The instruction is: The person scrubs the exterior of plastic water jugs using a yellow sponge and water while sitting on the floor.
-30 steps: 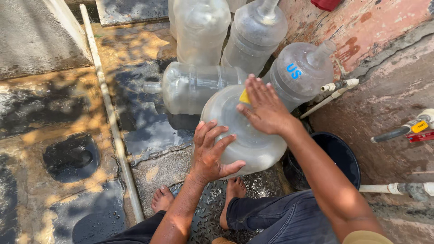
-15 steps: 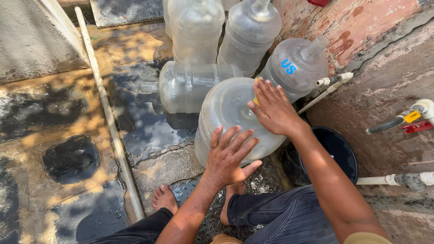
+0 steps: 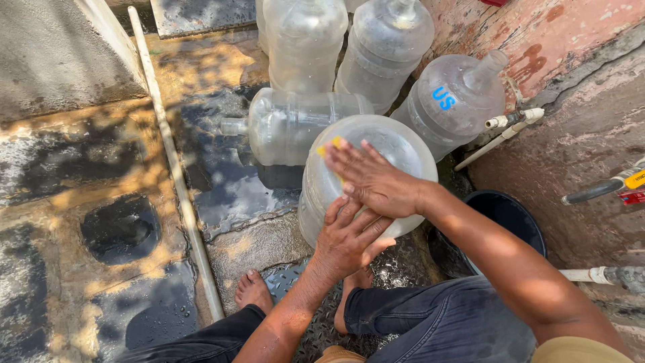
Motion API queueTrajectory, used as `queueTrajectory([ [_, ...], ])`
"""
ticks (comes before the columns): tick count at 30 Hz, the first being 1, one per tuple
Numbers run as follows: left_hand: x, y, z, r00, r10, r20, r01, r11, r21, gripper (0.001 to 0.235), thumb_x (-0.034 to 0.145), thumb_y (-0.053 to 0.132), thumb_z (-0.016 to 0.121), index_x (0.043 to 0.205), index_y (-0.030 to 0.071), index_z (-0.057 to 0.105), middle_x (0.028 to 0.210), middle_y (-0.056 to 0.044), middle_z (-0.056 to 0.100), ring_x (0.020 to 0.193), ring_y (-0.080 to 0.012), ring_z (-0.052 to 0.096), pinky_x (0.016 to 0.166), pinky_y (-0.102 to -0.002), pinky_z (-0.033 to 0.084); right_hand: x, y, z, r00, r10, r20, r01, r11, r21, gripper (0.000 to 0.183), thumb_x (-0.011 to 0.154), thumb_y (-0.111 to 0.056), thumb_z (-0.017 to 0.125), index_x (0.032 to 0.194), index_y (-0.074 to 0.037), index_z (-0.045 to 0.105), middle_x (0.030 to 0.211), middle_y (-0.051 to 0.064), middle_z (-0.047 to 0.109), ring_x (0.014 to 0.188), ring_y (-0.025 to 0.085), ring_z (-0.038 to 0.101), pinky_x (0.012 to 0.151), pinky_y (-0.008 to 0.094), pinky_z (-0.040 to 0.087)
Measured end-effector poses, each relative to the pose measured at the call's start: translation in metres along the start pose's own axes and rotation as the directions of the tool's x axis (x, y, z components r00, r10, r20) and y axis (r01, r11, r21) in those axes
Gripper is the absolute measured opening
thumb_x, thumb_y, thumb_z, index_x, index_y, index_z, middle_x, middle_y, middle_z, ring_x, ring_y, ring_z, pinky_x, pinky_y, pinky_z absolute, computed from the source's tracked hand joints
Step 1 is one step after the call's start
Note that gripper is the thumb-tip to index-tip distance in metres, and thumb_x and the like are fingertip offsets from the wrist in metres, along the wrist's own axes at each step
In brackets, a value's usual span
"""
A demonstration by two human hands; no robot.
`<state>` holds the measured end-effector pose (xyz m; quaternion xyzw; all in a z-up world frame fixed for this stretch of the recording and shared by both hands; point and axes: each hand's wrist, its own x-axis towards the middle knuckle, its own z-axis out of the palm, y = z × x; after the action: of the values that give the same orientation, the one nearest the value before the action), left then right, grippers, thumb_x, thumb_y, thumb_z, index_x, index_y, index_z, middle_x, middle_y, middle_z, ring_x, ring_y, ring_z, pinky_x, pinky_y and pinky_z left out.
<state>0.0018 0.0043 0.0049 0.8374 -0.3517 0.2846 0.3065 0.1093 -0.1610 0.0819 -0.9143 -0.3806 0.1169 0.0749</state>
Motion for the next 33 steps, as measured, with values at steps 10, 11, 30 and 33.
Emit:
queueTrajectory([
  [10,-0.002,0.018,0.011,0.996,-0.054,-0.074,0.067,0.982,0.175,0.059,0.097,0.054,0.070,0.148,0.026,0.059,0.145,0.003,0.058,0.140,-0.0222,0.046,0.124,-0.045,0.020,0.024,-0.010,-0.004,1.000,0.008,0.012,-0.008,0.999,-0.049,0.062,0.106,-0.054,0.017,0.162,-0.028,0.025,0.172,-0.001,0.016,0.158,0.029,0.006,0.124,0.058,-0.005],
  [11,-0.002,0.019,0.013,0.995,-0.081,-0.063,0.093,0.972,0.214,0.061,0.097,0.054,0.070,0.149,0.025,0.058,0.145,0.002,0.058,0.141,-0.0226,0.047,0.124,-0.045,0.020,0.023,-0.016,0.000,0.998,0.013,0.054,-0.012,1.000,-0.009,0.060,0.105,-0.052,0.017,0.161,-0.034,0.029,0.171,-0.005,0.020,0.159,0.027,0.009,0.126,0.058,-0.004],
  [30,0.038,0.003,-0.069,0.973,-0.204,0.102,0.205,0.979,0.010,0.071,0.073,0.068,0.077,0.119,0.014,0.073,0.134,-0.006,0.058,0.140,-0.0407,0.037,0.119,-0.063,0.020,-0.080,0.236,0.189,0.250,0.936,-0.247,-0.720,0.350,0.599,0.016,0.096,-0.024,0.071,0.101,-0.010,0.077,0.091,0.021,0.073,0.081,0.034,0.070,0.077,0.042,0.053],
  [33,0.035,-0.010,-0.073,0.971,-0.179,0.157,0.166,0.982,0.092,0.051,0.079,0.055,0.079,0.115,0.020,0.076,0.126,-0.001,0.064,0.130,-0.0334,0.046,0.119,-0.060,0.022,-0.073,0.232,0.269,0.157,0.944,-0.289,-0.704,0.312,0.638,0.021,0.089,-0.027,0.070,0.103,-0.014,0.078,0.106,0.017,0.075,0.095,0.036,0.072,0.081,0.045,0.057],
])
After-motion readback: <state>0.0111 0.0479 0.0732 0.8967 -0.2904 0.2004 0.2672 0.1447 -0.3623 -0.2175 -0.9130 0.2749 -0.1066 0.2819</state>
